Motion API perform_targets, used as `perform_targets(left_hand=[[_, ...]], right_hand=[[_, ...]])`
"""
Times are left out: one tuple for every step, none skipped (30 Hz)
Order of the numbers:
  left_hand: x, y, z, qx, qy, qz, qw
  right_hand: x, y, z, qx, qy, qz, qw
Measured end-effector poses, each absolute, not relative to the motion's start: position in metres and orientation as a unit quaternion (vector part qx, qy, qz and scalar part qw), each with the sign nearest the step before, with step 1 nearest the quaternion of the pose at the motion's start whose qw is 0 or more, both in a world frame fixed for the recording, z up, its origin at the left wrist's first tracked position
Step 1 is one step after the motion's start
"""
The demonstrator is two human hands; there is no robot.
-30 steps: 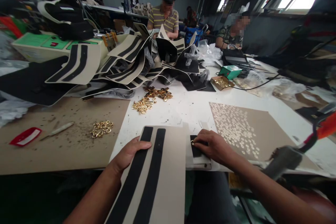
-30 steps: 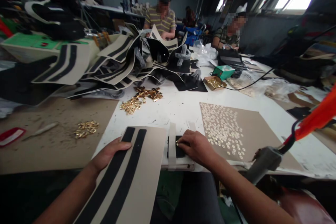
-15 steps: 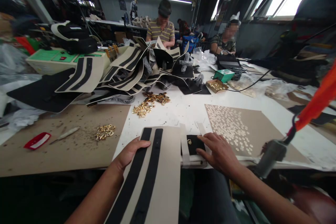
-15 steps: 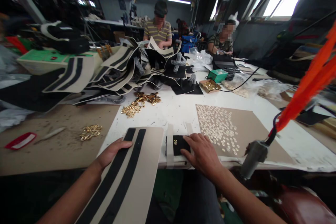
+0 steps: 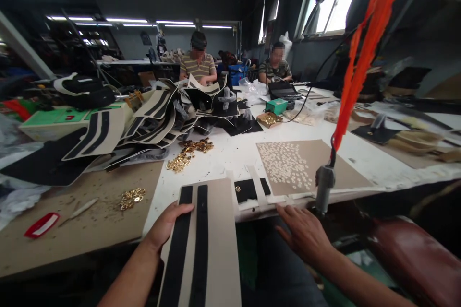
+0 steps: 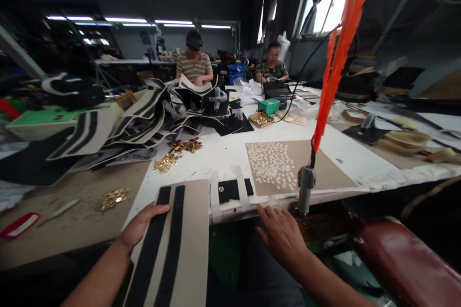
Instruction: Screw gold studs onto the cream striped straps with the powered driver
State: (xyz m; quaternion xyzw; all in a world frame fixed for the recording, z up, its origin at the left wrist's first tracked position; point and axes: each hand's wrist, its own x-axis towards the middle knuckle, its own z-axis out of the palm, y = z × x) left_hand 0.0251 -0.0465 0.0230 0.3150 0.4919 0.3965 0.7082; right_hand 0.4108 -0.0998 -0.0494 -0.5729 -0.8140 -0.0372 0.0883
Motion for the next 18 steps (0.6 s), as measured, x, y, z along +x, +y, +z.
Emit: perform_targets(left_hand=[[0.028,-0.049,0.026,0.322,0.493,0.397,0.704],[0.031,-0.052,0.029,0.327,0.496,0.398,0.699],[0.033,-0.054,0.031,0.332,0.499,0.397,0.695],[0.035,-0.056,0.032,0.336,0.502,0.397,0.691],[0.037,-0.058,0.033,0.340,0.504,0.397,0.687],[0.040,-0.059,0.033,0.345,0.505,0.397,0.684],[0.043,-0.061,0.033,0.350,0.505,0.397,0.682],[0.046,-0.063,0.033,0.354,0.503,0.398,0.680],[0.049,-0.064,0.033,0.358,0.501,0.399,0.680],[0.052,-0.065,0.033,0.361,0.499,0.401,0.678],[0.054,-0.066,0.033,0.364,0.500,0.404,0.674],[0.056,-0.066,0.034,0.366,0.503,0.409,0.667],[0.058,-0.067,0.034,0.369,0.509,0.416,0.657],[0.059,-0.067,0.034,0.370,0.518,0.423,0.645],[0.060,-0.069,0.035,0.369,0.528,0.430,0.633],[0.062,-0.071,0.036,0.368,0.539,0.438,0.618],[0.063,-0.073,0.037,0.369,0.549,0.448,0.602],[0.065,-0.076,0.038,0.371,0.558,0.460,0.583]], right_hand=[[0.413,-0.102,-0.046,-0.577,-0.810,-0.012,0.098],[0.415,-0.103,-0.043,-0.594,-0.796,0.025,0.116],[0.418,-0.103,-0.042,-0.619,-0.769,0.079,0.138],[0.420,-0.101,-0.043,-0.646,-0.729,0.149,0.168],[0.422,-0.099,-0.044,-0.669,-0.677,0.229,0.206],[0.424,-0.094,-0.047,-0.681,-0.616,0.309,0.248],[0.424,-0.090,-0.051,-0.682,-0.556,0.380,0.286],[0.424,-0.085,-0.055,-0.678,-0.504,0.430,0.320],[0.424,-0.081,-0.059,-0.673,-0.464,0.459,0.348],[0.423,-0.078,-0.064,-0.673,-0.435,0.471,0.369],[0.423,-0.077,-0.069,-0.676,-0.418,0.473,0.380],[0.423,-0.078,-0.072,-0.677,-0.416,0.472,0.382],[0.423,-0.081,-0.075,-0.677,-0.429,0.465,0.376],[0.422,-0.085,-0.076,-0.675,-0.455,0.453,0.364],[0.420,-0.091,-0.074,-0.672,-0.488,0.435,0.349],[0.415,-0.098,-0.068,-0.667,-0.522,0.410,0.338],[0.407,-0.106,-0.060,-0.659,-0.555,0.383,0.334],[0.396,-0.112,-0.048,-0.647,-0.577,0.361,0.343]])
